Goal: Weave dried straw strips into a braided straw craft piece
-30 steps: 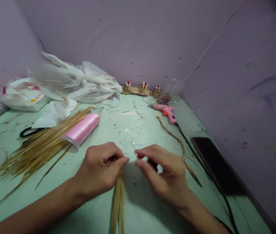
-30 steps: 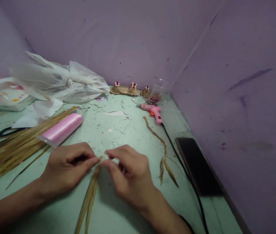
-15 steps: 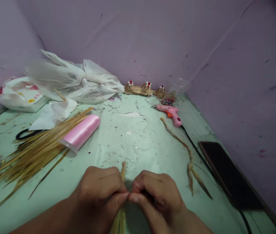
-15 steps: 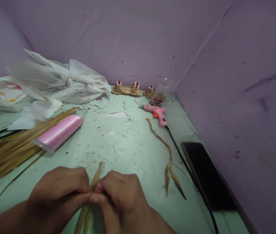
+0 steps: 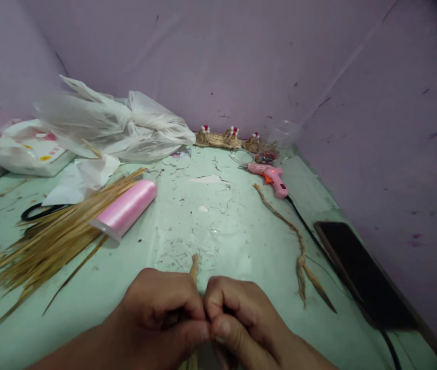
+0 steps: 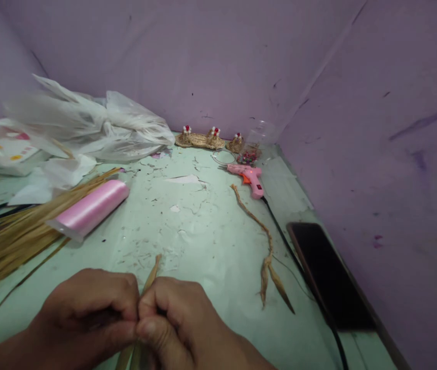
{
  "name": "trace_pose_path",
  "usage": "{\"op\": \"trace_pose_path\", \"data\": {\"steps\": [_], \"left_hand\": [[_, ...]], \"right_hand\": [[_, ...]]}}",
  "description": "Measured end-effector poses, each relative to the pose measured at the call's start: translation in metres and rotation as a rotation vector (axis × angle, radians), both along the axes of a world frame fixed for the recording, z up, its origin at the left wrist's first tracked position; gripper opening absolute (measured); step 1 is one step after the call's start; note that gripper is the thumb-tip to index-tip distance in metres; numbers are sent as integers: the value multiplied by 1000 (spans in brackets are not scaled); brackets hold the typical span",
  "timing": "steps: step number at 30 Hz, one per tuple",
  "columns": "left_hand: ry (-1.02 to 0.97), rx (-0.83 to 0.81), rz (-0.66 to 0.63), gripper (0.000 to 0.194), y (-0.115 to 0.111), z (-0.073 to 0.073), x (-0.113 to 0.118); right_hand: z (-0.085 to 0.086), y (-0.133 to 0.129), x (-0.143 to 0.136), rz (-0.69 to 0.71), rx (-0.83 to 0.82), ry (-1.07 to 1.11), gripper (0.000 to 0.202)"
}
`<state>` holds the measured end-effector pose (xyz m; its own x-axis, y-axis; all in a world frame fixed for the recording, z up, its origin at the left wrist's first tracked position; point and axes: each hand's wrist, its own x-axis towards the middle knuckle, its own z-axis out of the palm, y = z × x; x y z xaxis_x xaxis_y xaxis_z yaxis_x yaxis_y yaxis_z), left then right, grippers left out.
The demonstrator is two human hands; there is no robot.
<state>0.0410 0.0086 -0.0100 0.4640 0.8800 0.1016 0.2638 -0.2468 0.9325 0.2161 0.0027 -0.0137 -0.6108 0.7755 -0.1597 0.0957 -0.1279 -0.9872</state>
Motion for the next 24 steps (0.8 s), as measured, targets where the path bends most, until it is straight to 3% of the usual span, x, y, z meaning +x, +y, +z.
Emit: {"op": "trace_pose_path", "data": {"steps": [5,10,13,16,20,24], "left_hand": [[-12,-199,-45,21,0,-2,-3],[-71,-208,57,18,11,-3,-8],[-76,-168,143,19,16,-1,-11],[14,-79,141,26,14,0,-8],[146,39,134,29,4,-3,4],[205,388,158,29,-4,-4,7]], "right_hand": [[-6,1,-5,55,-341,296,23],[-7,11,-8,27,-422,546,26],[-10,13,-9,-38,-416,497,29],[-12,11,-14,-160,-336,278,36],[-11,3,-23,-217,-49,-12,37],[-9,-6,-26,-174,212,-128,41]]}}
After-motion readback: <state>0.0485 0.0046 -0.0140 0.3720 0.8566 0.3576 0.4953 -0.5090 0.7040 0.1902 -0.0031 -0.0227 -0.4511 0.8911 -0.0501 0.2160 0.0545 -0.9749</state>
